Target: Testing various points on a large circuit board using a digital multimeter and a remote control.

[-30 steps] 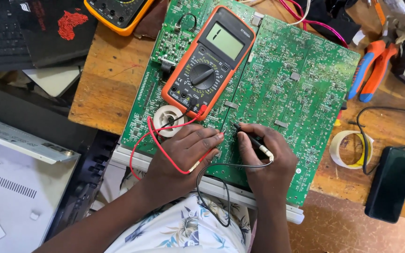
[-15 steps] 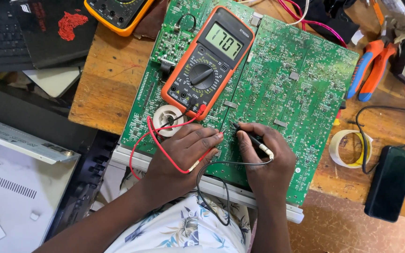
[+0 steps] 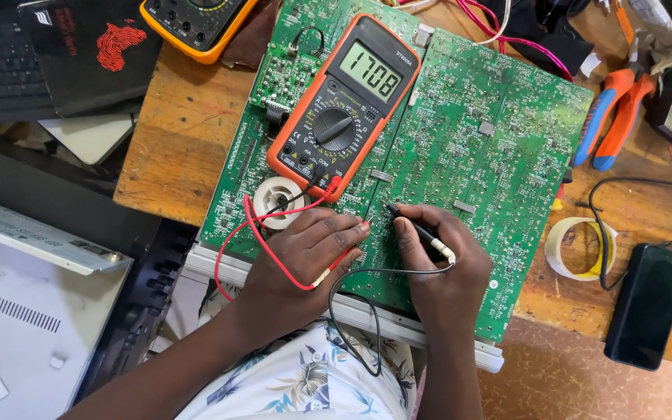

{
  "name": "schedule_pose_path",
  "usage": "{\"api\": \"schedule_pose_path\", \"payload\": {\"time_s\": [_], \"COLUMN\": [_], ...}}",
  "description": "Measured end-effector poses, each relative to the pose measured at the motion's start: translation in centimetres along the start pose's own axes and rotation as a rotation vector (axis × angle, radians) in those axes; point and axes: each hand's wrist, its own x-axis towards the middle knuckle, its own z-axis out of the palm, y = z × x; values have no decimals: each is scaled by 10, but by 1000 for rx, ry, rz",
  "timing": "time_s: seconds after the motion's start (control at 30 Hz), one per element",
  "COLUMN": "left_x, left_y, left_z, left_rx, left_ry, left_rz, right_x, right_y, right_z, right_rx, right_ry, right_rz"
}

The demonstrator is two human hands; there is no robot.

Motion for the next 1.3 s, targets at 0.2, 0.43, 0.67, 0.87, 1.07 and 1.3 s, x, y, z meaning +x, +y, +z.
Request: {"api": "schedule_pose_path", "payload": {"time_s": [0.2,0.43,0.67,0.87,1.07,1.3], "left_x": [1,1,1,0,1,0], "left_y": [1,1,0,1,2,0], "left_z": [0,-1,0,0,-1,0], "left_rx": [-13,-10,1,-3,-3,3], "left_ry": [-1,4,4,7,5,-4], "left_rz": [-2,4,11,9,8,-1], "right_x": [0,1,1,1,1,1], "right_y": [-1,-2,-4,-3,-3,-2], "right_z": [0,-1,-2,-2,-2,-2], "right_rx": [27,37,40,27,25,26], "right_ry": [-5,-13,-24,-26,-20,-19], "right_rz": [48,40,48,29,49,25]}}
